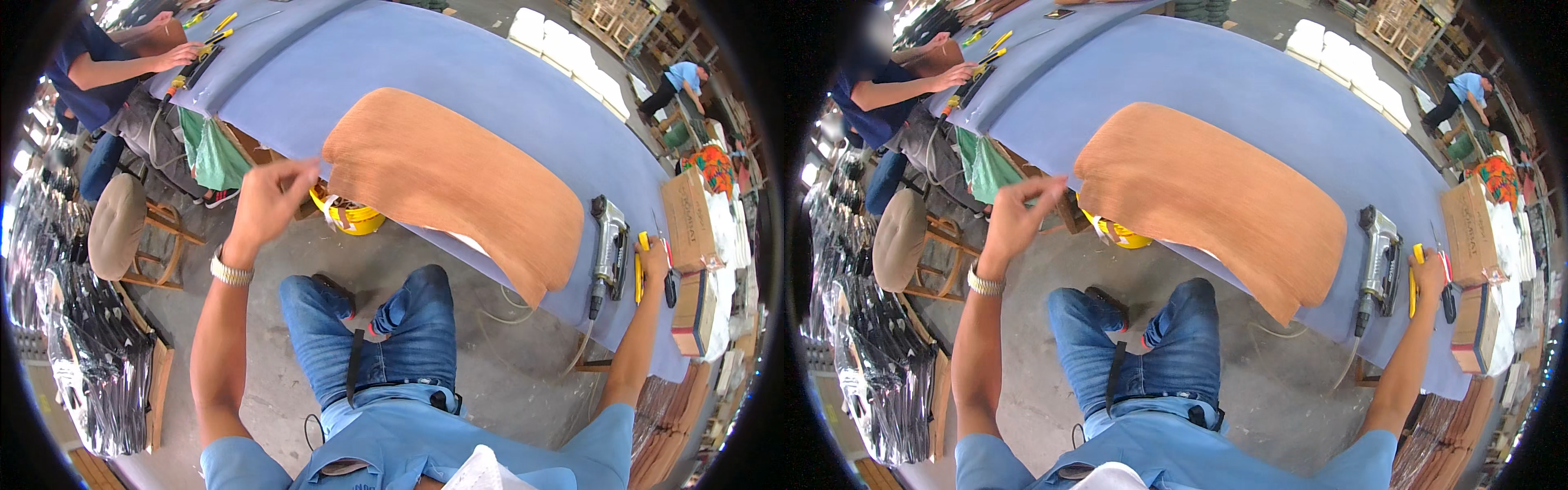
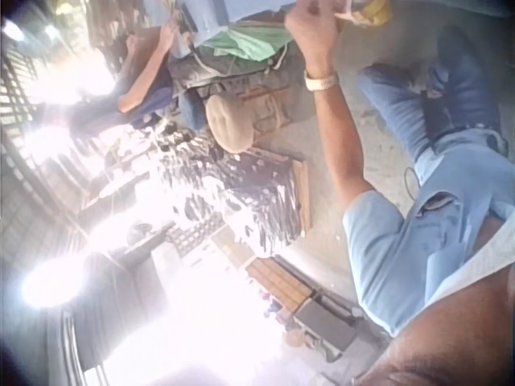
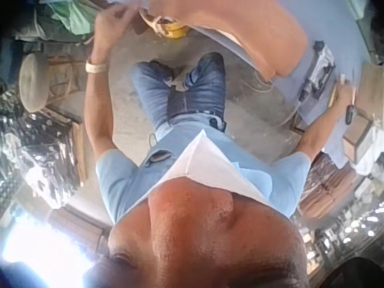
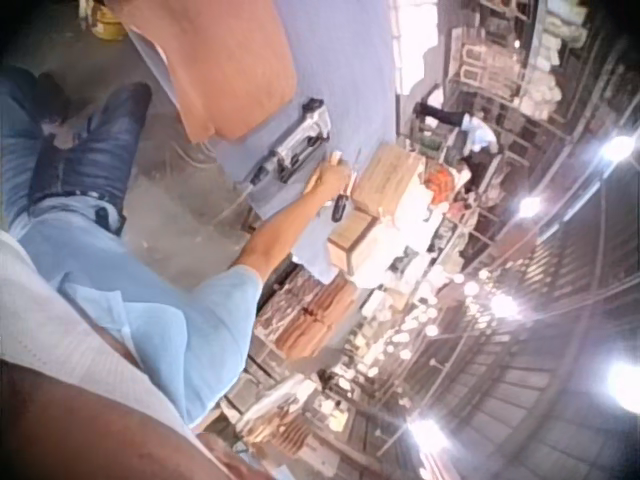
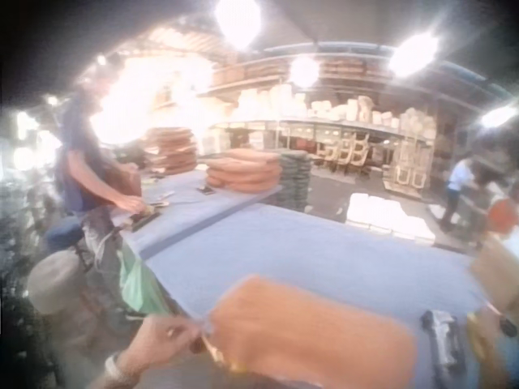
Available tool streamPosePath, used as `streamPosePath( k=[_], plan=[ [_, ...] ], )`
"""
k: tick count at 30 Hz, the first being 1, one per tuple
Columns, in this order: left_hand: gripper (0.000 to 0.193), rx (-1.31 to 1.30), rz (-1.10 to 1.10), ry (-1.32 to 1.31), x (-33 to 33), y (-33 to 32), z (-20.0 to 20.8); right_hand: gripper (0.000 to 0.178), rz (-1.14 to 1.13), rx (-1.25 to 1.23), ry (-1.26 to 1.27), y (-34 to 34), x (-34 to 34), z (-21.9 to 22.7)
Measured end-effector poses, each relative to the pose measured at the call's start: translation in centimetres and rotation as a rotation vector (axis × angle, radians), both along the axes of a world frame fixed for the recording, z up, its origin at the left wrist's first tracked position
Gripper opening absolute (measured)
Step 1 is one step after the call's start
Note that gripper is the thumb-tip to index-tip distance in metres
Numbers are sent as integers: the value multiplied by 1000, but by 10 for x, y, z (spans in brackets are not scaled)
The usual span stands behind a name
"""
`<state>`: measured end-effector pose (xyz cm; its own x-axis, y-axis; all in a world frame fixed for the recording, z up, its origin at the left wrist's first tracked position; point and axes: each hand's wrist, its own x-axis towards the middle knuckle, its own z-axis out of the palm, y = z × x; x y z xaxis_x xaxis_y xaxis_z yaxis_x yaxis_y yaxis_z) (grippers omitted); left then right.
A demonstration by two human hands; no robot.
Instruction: The person wraps fabric around cushion foam, folds and tucks the edges, and secures the fabric using a staple gun. They repeat this process for multiple cushions, trimming excess fabric with a utility knife and stacking finished cushions on a nearby pallet.
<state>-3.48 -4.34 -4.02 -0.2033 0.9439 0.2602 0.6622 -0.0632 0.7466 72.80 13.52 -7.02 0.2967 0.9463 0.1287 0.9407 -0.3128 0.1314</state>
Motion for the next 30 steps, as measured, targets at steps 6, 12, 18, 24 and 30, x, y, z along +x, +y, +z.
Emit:
streamPosePath(
  k=[6,12,18,24,30],
  plan=[
    [42,121,30,-140,19,101,-13,39,659,148,634,34,-211,41],
    [47,228,241,402,68,105,-43,47,742,-432,587,48,-332,38],
    [41,241,277,236,69,80,-65,63,536,-860,705,74,-358,63],
    [40,220,504,-554,87,90,-61,81,626,-1124,953,105,-392,60],
    [43,241,153,-512,77,199,65,75,772,-560,845,49,-372,240]
  ],
)
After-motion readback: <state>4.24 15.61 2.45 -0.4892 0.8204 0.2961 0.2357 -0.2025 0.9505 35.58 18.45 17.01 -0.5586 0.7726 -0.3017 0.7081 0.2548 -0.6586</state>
